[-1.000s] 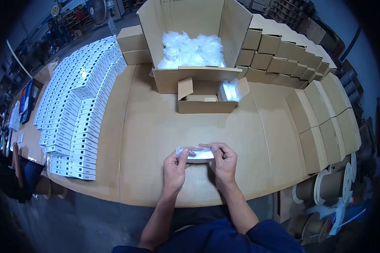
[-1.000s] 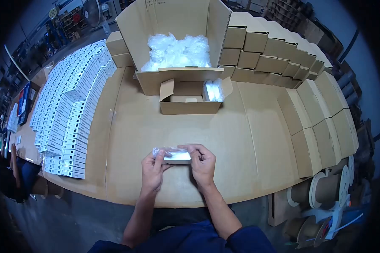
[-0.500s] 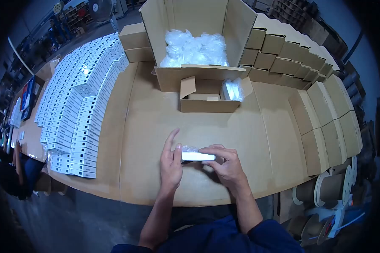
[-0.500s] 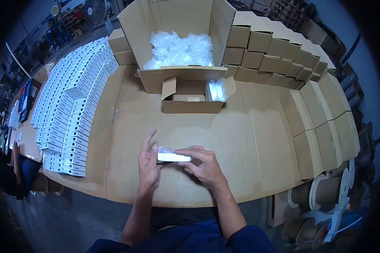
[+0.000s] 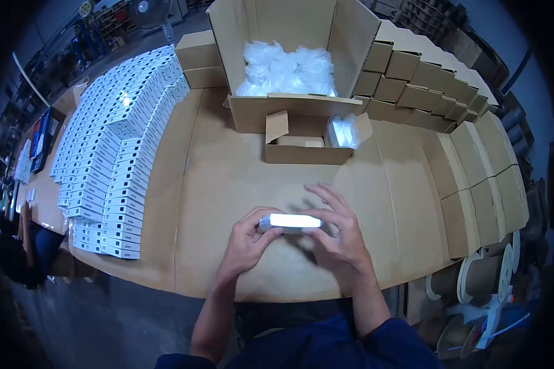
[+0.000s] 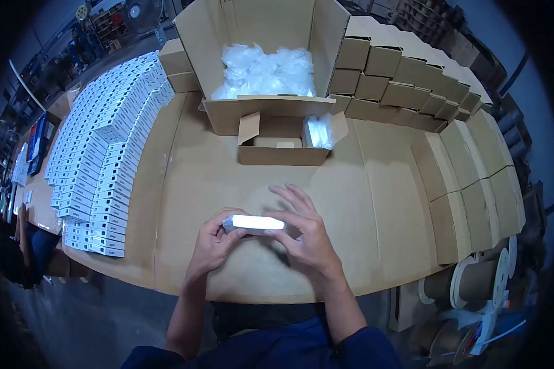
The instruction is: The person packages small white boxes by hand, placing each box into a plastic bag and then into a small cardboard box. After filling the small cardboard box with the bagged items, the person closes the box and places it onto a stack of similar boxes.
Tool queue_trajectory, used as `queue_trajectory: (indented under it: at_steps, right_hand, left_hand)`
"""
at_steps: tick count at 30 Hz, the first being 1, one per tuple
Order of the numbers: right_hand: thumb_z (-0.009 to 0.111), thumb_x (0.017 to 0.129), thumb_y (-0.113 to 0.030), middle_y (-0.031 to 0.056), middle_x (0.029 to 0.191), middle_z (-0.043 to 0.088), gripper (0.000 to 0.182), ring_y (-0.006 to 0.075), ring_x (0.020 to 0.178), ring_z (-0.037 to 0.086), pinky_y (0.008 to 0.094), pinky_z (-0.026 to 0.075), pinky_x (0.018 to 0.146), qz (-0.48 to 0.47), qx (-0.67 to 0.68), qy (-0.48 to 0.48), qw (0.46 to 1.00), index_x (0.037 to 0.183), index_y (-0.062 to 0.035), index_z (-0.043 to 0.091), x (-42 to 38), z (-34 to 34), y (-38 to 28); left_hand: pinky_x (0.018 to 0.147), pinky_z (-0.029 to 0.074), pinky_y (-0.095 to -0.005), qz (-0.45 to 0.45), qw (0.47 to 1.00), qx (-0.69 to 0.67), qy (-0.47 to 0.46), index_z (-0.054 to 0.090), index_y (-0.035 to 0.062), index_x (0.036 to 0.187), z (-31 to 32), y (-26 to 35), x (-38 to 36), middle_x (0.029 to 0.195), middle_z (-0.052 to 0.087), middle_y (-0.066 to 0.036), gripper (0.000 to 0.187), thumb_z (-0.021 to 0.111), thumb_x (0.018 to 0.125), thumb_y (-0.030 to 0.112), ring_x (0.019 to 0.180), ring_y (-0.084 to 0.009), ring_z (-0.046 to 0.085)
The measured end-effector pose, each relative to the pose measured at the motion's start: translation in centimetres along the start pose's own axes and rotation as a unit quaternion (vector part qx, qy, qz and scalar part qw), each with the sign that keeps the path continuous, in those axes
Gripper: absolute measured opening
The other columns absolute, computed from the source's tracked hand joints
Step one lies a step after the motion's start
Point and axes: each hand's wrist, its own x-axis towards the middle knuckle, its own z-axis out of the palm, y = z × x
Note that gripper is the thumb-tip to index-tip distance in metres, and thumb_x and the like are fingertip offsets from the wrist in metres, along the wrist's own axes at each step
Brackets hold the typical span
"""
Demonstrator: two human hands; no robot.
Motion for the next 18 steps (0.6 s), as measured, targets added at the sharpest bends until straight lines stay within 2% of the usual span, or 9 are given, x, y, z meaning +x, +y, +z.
queue_trajectory:
  at_steps: [4, 5, 8, 9, 10, 11, 14, 17, 18]
  right_hand:
    - [0.084, 0.075, -0.011, 0.0089, 0.146, 0.058, 0.041, 0.0414, 0.135, 0.049, 0.0511, 0.043, 0.112, -0.039, -0.109, -0.014, 0.993, 0.115, -0.0078, 0.073, 1.2, -1.3, -0.9]
    - [0.083, 0.076, -0.01, 0.007, 0.13, 0.066, 0.037, 0.037, 0.12, 0.058, 0.0484, 0.049, 0.102, -0.07, -0.134, -0.003, 0.988, 0.111, -0.009, 0.071, 1.7, -1.4, -1.3]
    - [0.081, 0.077, -0.008, 0.0042, 0.113, 0.068, 0.028, 0.0298, 0.101, 0.062, 0.0431, 0.053, 0.089, -0.121, -0.179, -0.098, 0.972, 0.102, -0.0089, 0.069, 2.3, -2.1, -1.1]
    - [0.079, 0.078, -0.006, 0.0027, 0.101, 0.067, 0.023, 0.0256, 0.089, 0.061, 0.0386, 0.054, 0.08, -0.147, -0.188, -0.087, 0.967, 0.097, -0.0076, 0.068, 2.8, -2.1, -1.4]
    - [0.079, 0.077, -0.006, 0.0034, 0.1, 0.067, 0.023, 0.0256, 0.089, 0.062, 0.0384, 0.054, 0.079, -0.149, -0.181, -0.088, 0.968, 0.097, -0.0072, 0.068, 3.1, -2.2, -1.3]
    - [0.079, 0.077, -0.005, 0.0041, 0.1, 0.068, 0.023, 0.0256, 0.089, 0.062, 0.0381, 0.054, 0.078, -0.151, -0.175, -0.089, 0.969, 0.097, -0.0067, 0.068, 3.3, -2.2, -1.0]
    - [0.08, 0.076, -0.002, 0.0066, 0.096, 0.068, 0.023, 0.0263, 0.086, 0.064, 0.0383, 0.055, 0.076, -0.164, -0.162, -0.048, 0.972, 0.096, -0.0049, 0.068, 4.2, -2.6, -0.3]
    - [0.081, 0.076, 0.002, 0.0088, 0.09, 0.067, 0.023, 0.0275, 0.083, 0.065, 0.0392, 0.054, 0.074, -0.142, -0.177, 0.052, 0.973, 0.094, -0.0035, 0.068, 5.6, -3.7, 0.2]
    - [0.081, 0.076, 0.003, 0.0094, 0.088, 0.067, 0.023, 0.0279, 0.082, 0.065, 0.0395, 0.054, 0.074, -0.129, -0.187, 0.092, 0.97, 0.093, -0.0031, 0.068, 6.3, -4.1, 0.4]
  left_hand:
    - [0.088, 0.057, -0.0305, 0.013, 0.998, 0.061, 0.001, 0.067, -0.0036, 0.119, -0.4, 0.7, 1.0, 0.117, 0.065, -0.01, 0.025, 0.071, 0.094, -0.001, 0.106, -0.0161, 0.065]
    - [0.089, 0.055, -0.0293, 0.009, 0.997, 0.079, -0.007, 0.066, -0.0044, 0.119, -0.5, 1.1, 1.3, 0.117, 0.065, -0.009, 0.025, 0.07, 0.094, -0.002, 0.106, -0.0154, 0.064]
    - [0.091, 0.052, -0.0273, 0.015, 0.992, 0.125, -0.026, 0.065, -0.0051, 0.118, -0.6, 2.5, 2.2, 0.115, 0.064, -0.008, 0.025, 0.068, 0.093, -0.004, 0.105, -0.0141, 0.063]
    - [0.09, 0.052, -0.0277, 0.026, 0.99, 0.137, -0.03, 0.065, -0.0045, 0.117, -0.7, 2.8, 2.5, 0.114, 0.065, -0.008, 0.024, 0.069, 0.093, -0.004, 0.105, -0.0142, 0.063]
    - [0.09, 0.052, -0.028, 0.038, 0.988, 0.149, -0.034, 0.066, -0.0038, 0.116, -0.9, 2.9, 2.9, 0.112, 0.065, -0.008, 0.024, 0.069, 0.093, -0.004, 0.104, -0.0143, 0.063]
    - [0.093, 0.053, -0.0292, 0.053, 0.979, 0.183, -0.076, 0.062, -0.0018, 0.124, -1.6, 2.8, 3.4, 0.124, 0.061, -0.01, 0.034, 0.071, 0.092, -0.002, 0.112, -0.017, 0.062]
    - [0.098, 0.053, -0.0341, 0.012, 0.998, -0.021, -0.055, 0.052, 0.0021, 0.139, -1.0, 2.2, 4.4, 0.14, 0.052, -0.012, 0.052, 0.072, 0.091, 0.003, 0.124, -0.0221, 0.058]
    - [0.104, 0.052, -0.04, 0.072, 0.956, 0.286, 0.001, 0.04, 0.01, 0.153, -1.7, 3.4, 6.4, 0.149, 0.042, -0.015, 0.07, 0.072, 0.091, 0.007, 0.134, -0.0303, 0.052]
    - [0.106, 0.051, -0.0415, 0.081, 0.938, 0.337, 0.004, 0.039, 0.0122, 0.154, -2.1, 3.2, 7.0, 0.148, 0.044, -0.016, 0.072, 0.073, 0.091, 0.008, 0.133, -0.0325, 0.052]
